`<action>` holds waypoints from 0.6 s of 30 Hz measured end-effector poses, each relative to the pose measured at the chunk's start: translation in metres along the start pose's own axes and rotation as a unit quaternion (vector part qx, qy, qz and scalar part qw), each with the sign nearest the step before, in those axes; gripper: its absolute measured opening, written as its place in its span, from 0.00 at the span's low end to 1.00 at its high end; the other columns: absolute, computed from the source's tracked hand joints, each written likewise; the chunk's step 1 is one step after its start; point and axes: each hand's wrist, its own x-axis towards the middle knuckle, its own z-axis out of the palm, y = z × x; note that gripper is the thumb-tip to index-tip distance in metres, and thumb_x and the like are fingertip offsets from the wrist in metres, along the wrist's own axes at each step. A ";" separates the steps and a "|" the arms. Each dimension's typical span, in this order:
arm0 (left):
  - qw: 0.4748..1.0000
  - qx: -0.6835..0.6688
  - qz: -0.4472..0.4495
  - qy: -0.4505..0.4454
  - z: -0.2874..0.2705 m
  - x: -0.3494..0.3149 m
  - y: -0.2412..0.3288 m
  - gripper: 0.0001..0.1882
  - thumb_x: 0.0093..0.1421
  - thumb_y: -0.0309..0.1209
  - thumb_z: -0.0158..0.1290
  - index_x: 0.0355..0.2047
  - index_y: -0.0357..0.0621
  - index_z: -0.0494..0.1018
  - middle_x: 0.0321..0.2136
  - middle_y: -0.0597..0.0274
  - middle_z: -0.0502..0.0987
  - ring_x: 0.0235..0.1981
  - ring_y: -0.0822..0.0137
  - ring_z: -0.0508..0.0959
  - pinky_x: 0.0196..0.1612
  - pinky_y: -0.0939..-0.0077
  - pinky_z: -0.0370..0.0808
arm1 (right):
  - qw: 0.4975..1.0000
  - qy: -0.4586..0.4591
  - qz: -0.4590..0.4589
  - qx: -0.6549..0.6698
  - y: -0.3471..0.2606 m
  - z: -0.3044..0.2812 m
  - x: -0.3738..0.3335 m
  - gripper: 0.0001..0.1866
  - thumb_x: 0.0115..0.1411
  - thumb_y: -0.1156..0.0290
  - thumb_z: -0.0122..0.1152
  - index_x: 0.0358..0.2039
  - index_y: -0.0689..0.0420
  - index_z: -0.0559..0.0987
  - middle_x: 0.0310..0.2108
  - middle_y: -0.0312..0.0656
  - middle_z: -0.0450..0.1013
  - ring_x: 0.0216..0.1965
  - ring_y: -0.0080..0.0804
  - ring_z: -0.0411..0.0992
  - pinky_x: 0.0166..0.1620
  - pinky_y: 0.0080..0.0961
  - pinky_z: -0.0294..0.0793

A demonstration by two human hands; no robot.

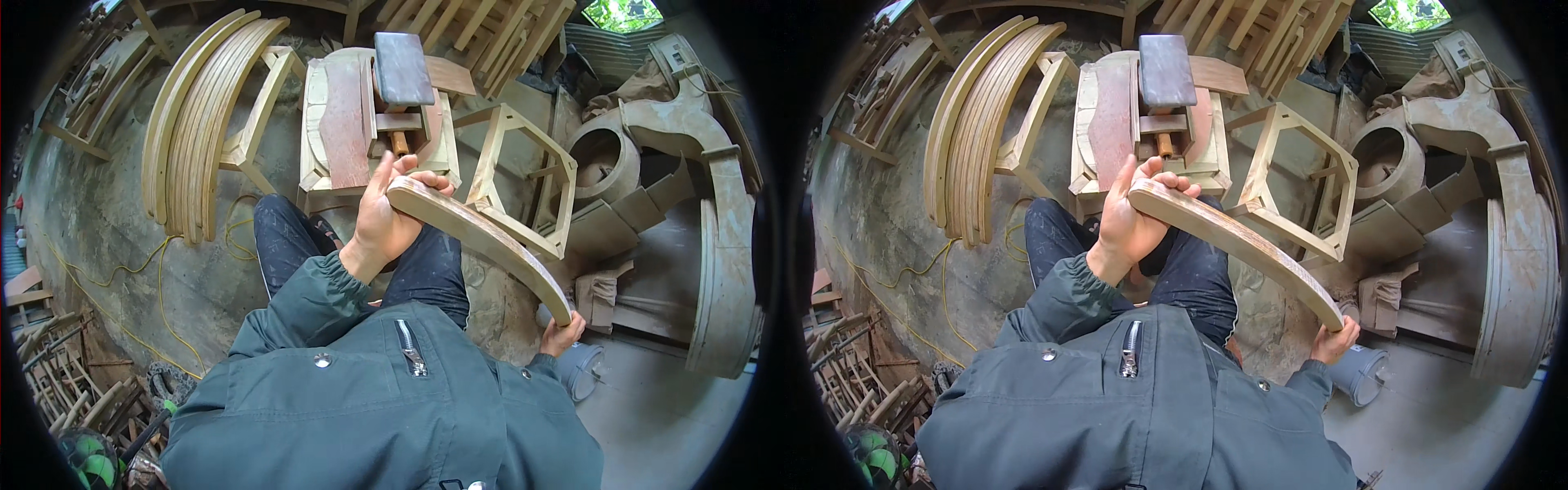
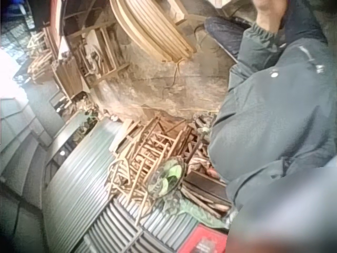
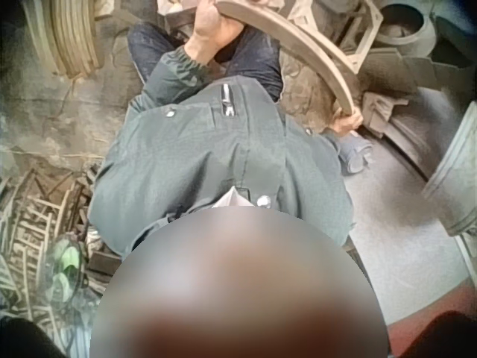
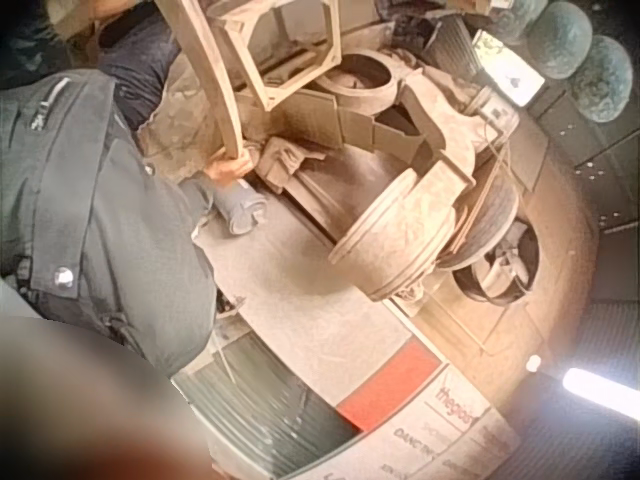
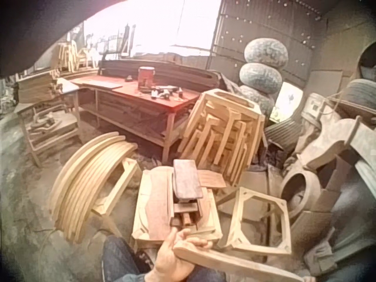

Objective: The recorder is sanding a curved wooden furniture part using a stationary belt sander.

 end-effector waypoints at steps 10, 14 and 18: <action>0.959 0.244 0.126 0.074 -0.018 0.026 -0.045 0.18 0.73 0.36 0.53 0.57 0.43 0.64 0.51 0.54 0.74 0.57 0.57 0.74 0.63 0.57 0.71 | 0.923 -0.367 0.093 0.064 -0.056 -0.006 0.007 0.28 0.48 0.76 0.69 0.50 0.55 0.70 0.42 0.55 0.76 0.46 0.63 0.76 0.48 0.51 0.74; 0.821 0.506 0.251 0.078 -0.025 0.069 -0.045 0.22 0.69 0.28 0.58 0.57 0.36 0.61 0.46 0.55 0.73 0.49 0.65 0.75 0.55 0.70 0.73 | 0.898 -0.415 0.028 0.144 -0.086 -0.011 0.018 0.30 0.49 0.76 0.68 0.54 0.56 0.69 0.45 0.57 0.75 0.49 0.60 0.75 0.51 0.45 0.75; 0.747 0.577 0.317 0.096 -0.013 0.113 -0.037 0.42 0.65 0.36 0.63 0.69 0.34 0.52 0.50 0.44 0.70 0.50 0.53 0.74 0.55 0.62 0.72 | 0.928 -0.358 -0.050 0.089 -0.105 -0.011 0.037 0.31 0.55 0.74 0.68 0.61 0.53 0.73 0.46 0.55 0.77 0.48 0.57 0.77 0.51 0.44 0.77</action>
